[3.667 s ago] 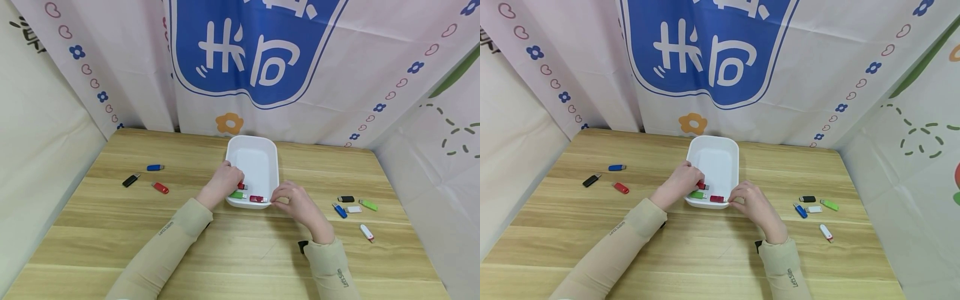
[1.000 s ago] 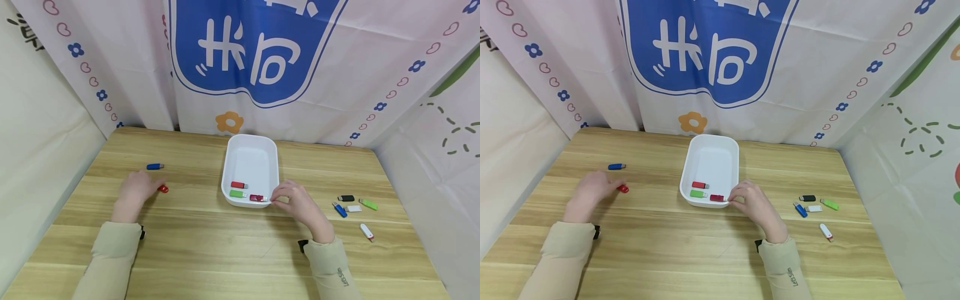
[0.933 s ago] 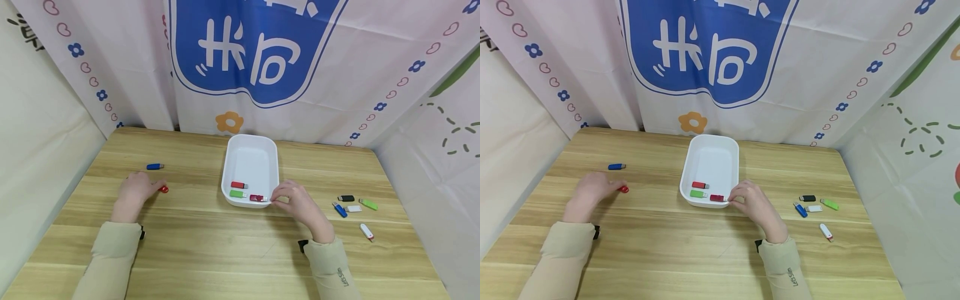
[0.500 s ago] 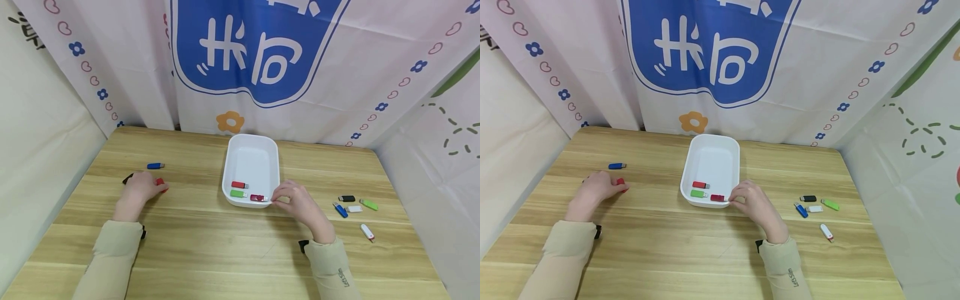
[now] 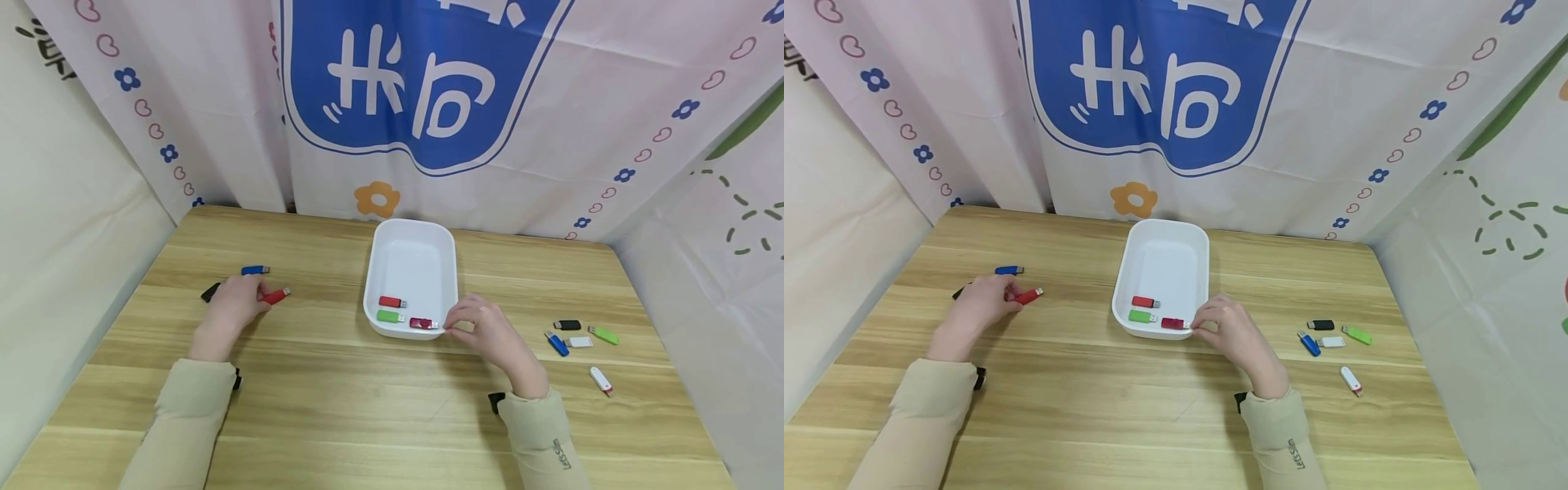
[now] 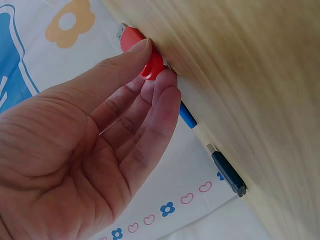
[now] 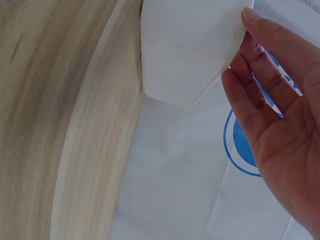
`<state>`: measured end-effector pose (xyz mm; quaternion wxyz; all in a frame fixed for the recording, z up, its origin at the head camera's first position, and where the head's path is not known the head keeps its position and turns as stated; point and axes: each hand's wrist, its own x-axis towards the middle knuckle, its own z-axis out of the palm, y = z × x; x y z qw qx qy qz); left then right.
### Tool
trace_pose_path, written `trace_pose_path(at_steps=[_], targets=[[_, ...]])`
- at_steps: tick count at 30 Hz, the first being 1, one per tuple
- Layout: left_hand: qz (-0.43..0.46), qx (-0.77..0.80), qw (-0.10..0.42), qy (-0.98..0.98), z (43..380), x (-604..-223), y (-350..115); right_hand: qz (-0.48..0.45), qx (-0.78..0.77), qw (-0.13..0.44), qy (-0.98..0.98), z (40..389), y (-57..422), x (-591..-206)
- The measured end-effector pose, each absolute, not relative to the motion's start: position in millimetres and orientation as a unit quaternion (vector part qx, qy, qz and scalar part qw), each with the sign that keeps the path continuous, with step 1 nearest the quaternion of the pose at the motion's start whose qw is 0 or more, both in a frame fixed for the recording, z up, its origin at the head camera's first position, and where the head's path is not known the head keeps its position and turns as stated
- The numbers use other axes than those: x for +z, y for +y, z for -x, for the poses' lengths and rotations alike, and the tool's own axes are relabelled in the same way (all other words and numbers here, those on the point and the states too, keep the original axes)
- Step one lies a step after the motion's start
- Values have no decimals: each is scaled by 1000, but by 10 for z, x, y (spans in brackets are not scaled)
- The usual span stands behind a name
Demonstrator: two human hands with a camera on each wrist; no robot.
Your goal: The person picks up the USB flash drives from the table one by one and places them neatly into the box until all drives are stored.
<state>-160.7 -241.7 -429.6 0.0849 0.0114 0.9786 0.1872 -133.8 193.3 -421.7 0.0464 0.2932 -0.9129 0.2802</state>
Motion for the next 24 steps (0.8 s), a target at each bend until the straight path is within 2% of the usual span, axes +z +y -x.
trace_pose_path(at_steps=[19,24], targets=[[-32,174,82,981,1615,-4309,-2422,-298,282,48,-911,1327,1925,-4212],[-46,216,65,973,1633,-4315,-2413,-298,282,52,-910,1328,1928,-4218]])
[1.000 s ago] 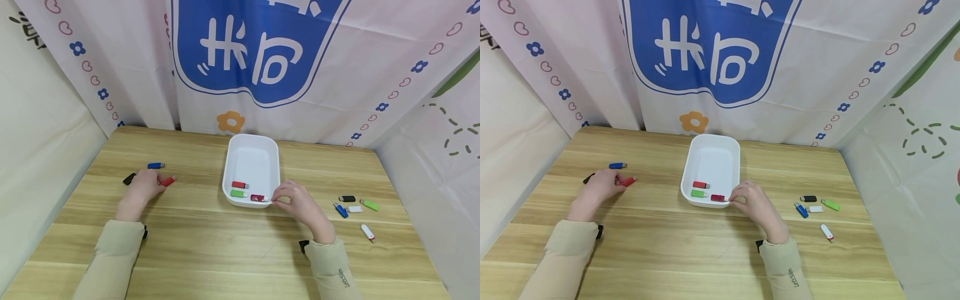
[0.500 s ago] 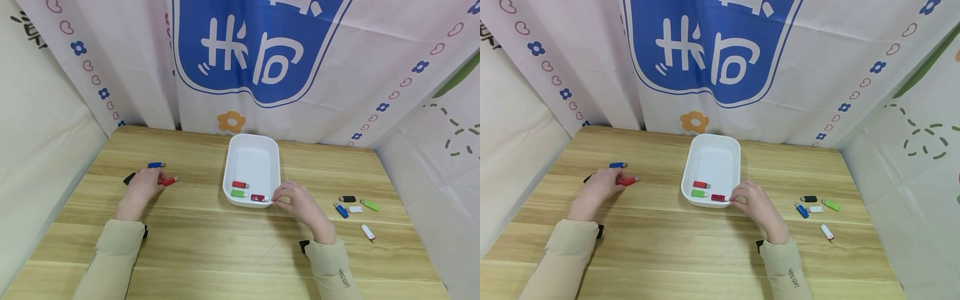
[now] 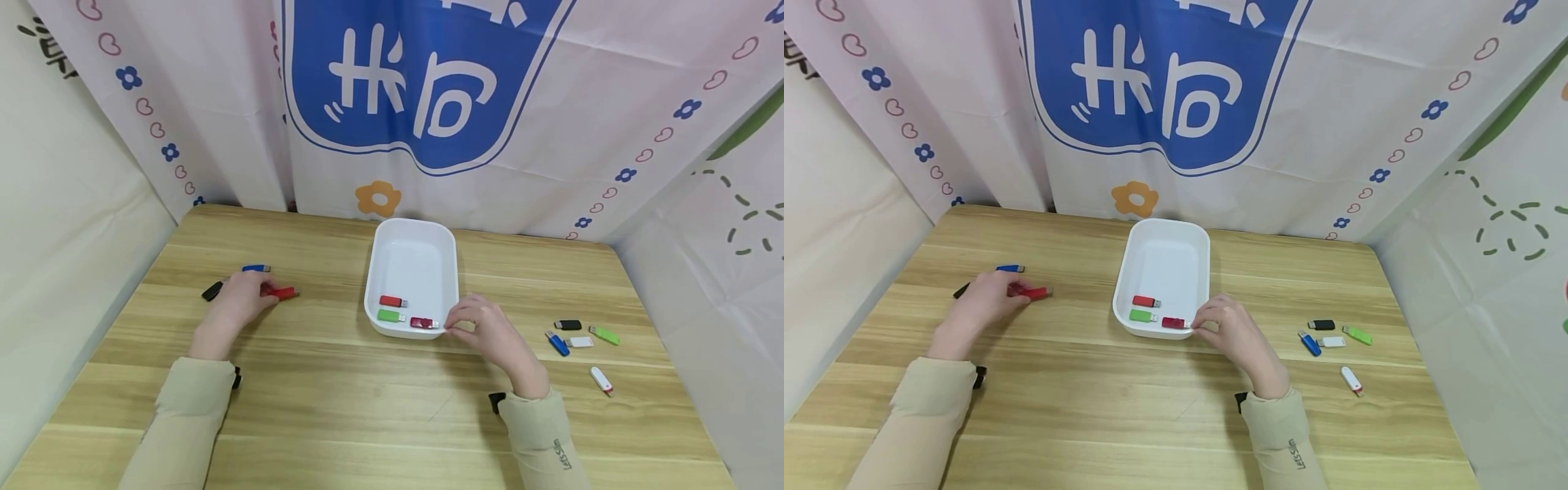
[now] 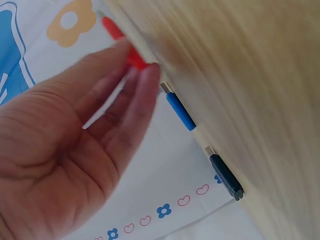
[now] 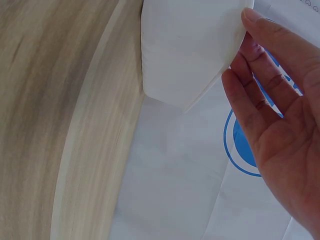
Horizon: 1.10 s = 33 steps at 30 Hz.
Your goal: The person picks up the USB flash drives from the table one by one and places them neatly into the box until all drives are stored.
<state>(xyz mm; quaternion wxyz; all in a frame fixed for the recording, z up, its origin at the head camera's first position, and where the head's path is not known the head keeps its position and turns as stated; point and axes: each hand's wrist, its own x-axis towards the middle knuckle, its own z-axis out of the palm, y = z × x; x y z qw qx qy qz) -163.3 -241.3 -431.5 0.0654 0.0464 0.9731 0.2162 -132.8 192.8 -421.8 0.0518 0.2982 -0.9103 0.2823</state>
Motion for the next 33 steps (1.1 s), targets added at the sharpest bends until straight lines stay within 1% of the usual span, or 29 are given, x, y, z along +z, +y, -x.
trace_pose_path(at_steps=[6,18,24,33], targets=[[-55,287,35,956,1641,-4295,-2393,-299,284,61,-909,1331,1936,-4232],[-68,314,-3,947,1661,-4205,-2262,-299,284,51,-910,1328,1937,-4209],[-100,338,-24,936,1695,-4138,-2062,-300,283,53,-910,1332,1943,-4220],[-145,351,-21,925,1753,-4039,-1675,-298,280,51,-911,1333,1937,-4220]])
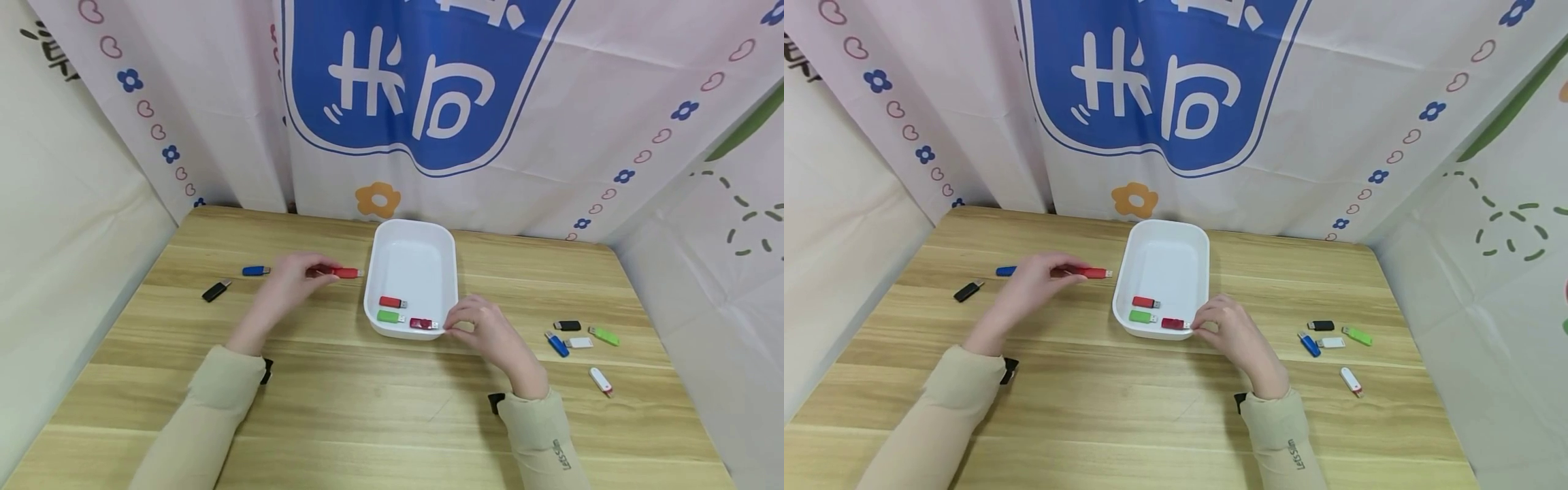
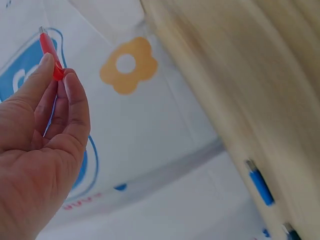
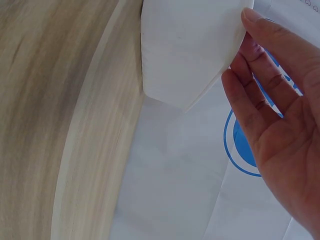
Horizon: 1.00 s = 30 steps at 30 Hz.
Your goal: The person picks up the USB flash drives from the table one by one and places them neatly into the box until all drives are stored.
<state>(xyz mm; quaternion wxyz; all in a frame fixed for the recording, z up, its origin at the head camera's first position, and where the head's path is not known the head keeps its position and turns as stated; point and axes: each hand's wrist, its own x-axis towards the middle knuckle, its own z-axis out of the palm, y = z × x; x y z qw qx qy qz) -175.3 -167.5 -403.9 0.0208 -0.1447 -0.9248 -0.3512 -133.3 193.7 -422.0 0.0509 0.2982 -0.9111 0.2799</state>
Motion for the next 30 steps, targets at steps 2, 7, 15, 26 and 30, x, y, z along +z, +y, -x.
trace_pose_path(at_steps=[2,7,15,26,30], targets=[[155,-349,20,-924,1761,-4024,-1600,-297,278,49,-912,1332,1933,-4218],[168,-345,19,-923,1780,-4019,-1437,-292,278,47,-914,1329,1931,-4217],[184,-349,14,-919,1783,-4046,-1210,-295,282,48,-912,1332,1932,-4223],[216,-337,7,-917,1781,-4057,-928,-293,282,45,-912,1335,1937,-4212],[216,-330,-4,-919,1801,-4047,-841,-295,284,46,-911,1330,1934,-4204]])
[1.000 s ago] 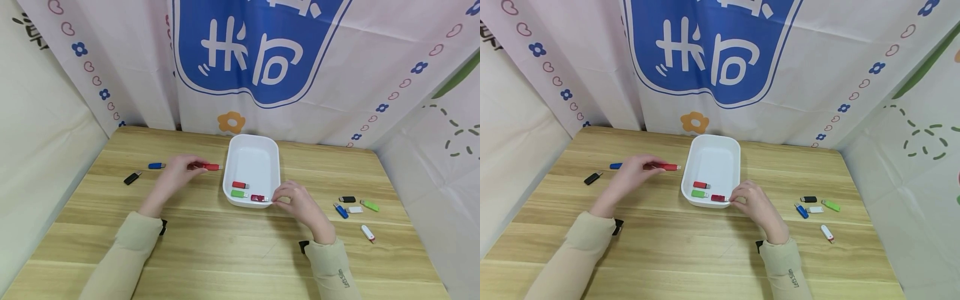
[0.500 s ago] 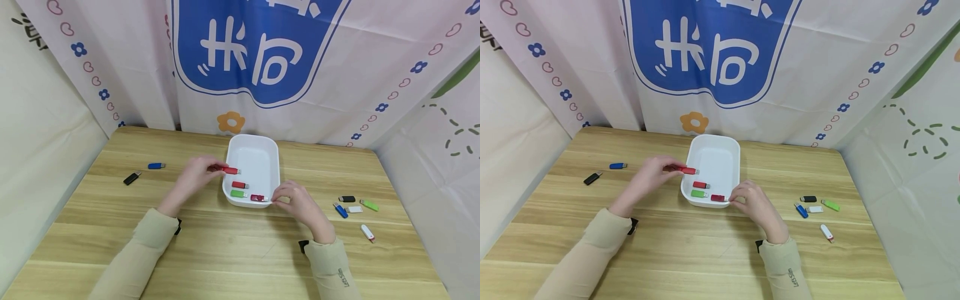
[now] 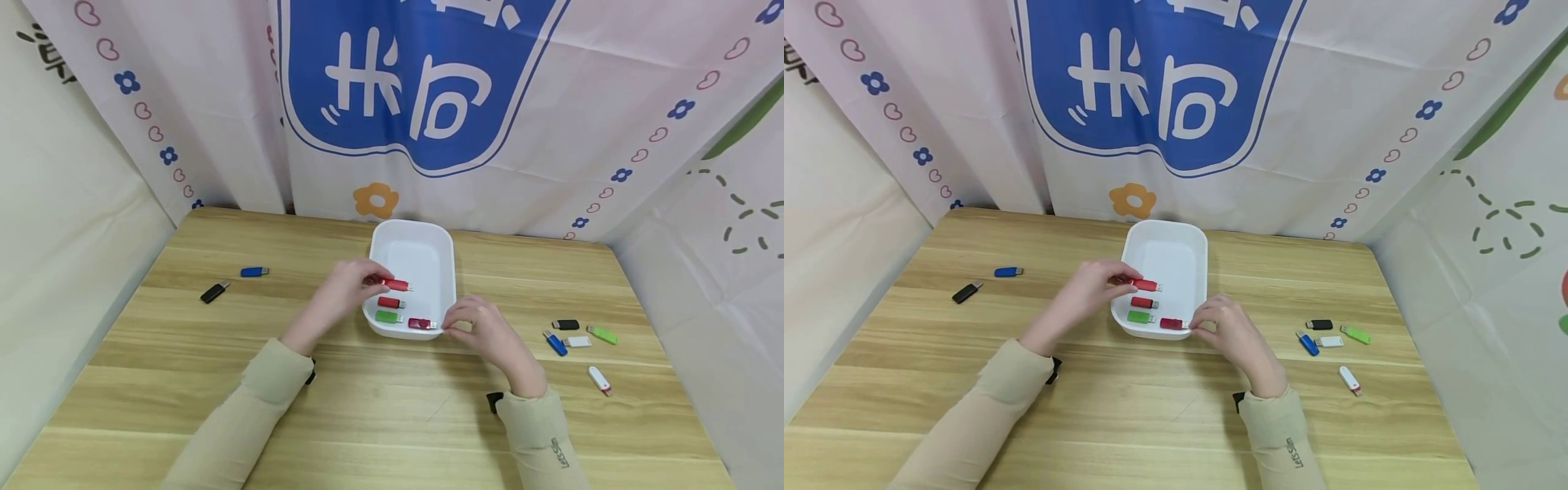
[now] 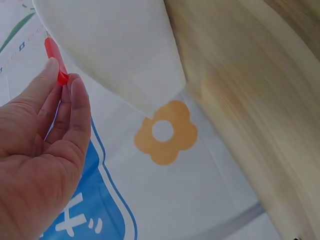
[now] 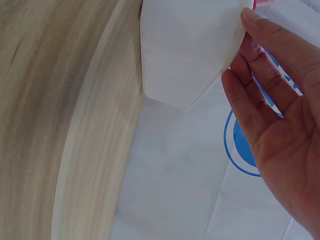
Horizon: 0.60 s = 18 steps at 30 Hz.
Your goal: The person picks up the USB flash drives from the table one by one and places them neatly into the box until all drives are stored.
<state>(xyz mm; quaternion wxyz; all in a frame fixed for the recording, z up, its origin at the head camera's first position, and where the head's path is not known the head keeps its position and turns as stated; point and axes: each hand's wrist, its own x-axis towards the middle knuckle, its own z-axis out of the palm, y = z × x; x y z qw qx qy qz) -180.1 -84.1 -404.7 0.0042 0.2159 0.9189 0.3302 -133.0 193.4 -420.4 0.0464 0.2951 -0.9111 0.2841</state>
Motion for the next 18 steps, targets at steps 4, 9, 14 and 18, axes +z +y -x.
trace_pose_path(at_steps=[4,9,14,18], targets=[[-220,320,19,921,1818,-4038,-744,-292,286,42,-912,1325,1940,-4198],[-219,300,32,928,1834,-4059,-602,-293,285,41,-912,1324,1952,-4200],[-223,295,52,928,1852,-4099,-481,-296,285,39,-911,1329,1957,-4197],[-235,285,53,928,1861,-4130,-410,-289,284,33,-914,1331,1952,-4193]])
